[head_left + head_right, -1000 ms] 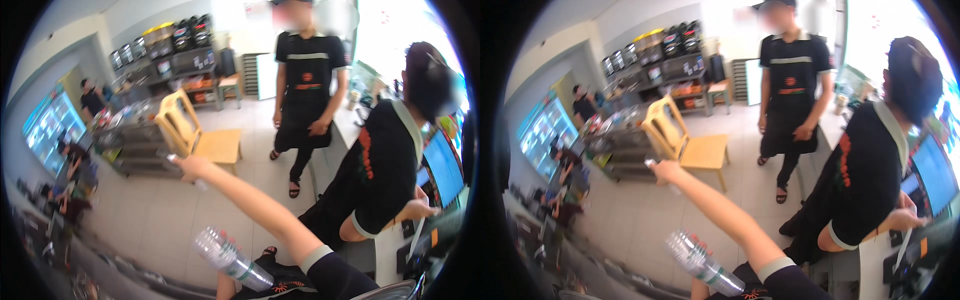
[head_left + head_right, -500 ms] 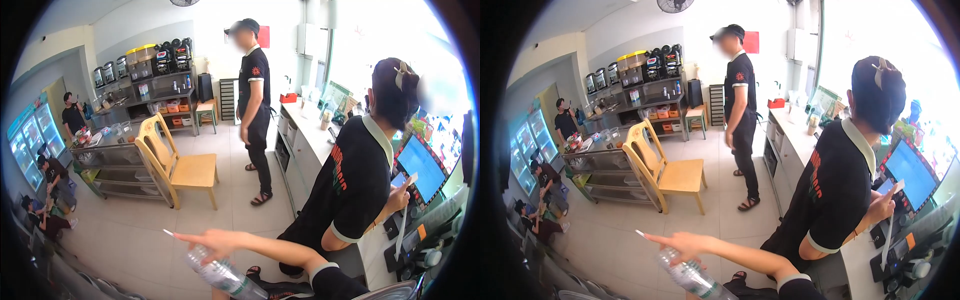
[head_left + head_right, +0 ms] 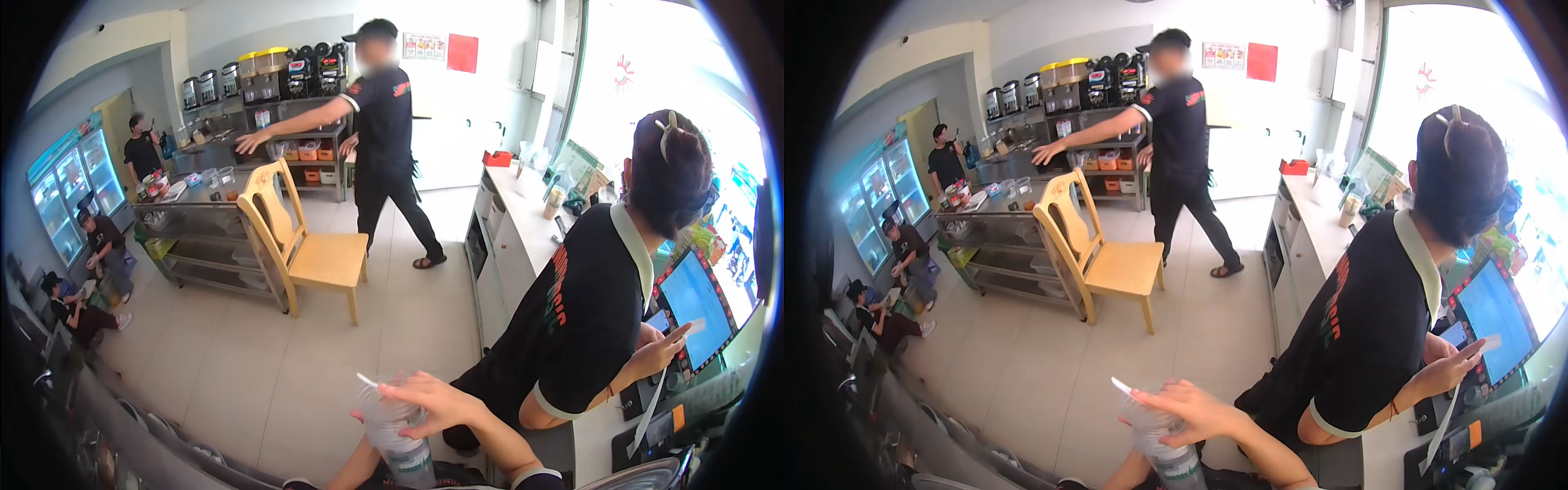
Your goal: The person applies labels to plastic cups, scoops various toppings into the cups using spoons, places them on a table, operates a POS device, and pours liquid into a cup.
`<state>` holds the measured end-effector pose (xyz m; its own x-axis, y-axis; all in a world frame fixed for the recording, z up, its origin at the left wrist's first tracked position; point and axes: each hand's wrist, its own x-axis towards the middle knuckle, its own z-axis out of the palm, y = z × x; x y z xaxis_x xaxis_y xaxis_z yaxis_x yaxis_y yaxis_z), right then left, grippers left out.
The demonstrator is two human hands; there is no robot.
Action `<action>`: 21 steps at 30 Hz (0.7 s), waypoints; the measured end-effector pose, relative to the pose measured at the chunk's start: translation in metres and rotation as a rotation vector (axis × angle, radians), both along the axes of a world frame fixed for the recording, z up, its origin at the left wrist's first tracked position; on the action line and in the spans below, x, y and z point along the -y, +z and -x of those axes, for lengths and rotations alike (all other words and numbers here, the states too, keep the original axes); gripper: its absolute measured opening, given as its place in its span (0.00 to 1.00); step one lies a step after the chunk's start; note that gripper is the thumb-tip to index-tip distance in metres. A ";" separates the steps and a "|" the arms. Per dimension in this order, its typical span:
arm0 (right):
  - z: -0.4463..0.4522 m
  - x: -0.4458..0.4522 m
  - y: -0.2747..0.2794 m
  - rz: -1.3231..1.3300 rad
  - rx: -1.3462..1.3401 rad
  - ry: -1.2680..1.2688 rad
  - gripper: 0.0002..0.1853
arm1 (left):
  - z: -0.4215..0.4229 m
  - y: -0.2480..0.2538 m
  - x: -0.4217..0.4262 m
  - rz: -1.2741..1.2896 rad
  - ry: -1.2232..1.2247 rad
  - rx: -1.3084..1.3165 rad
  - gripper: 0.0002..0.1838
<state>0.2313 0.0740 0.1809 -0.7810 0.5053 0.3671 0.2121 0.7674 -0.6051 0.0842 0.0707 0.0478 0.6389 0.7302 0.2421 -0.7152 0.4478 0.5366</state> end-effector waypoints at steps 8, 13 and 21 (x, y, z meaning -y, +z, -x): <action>-0.039 -0.015 0.035 -0.274 -0.155 -0.524 0.45 | -0.029 0.004 0.004 -0.152 -0.222 -0.121 0.45; -0.064 -0.052 0.036 0.154 -0.689 -0.292 0.53 | -0.050 0.011 0.006 -0.128 -0.292 -0.002 0.46; -0.061 -0.055 0.025 0.299 -0.996 -0.109 0.52 | -0.064 0.005 0.007 0.077 -0.561 0.440 0.48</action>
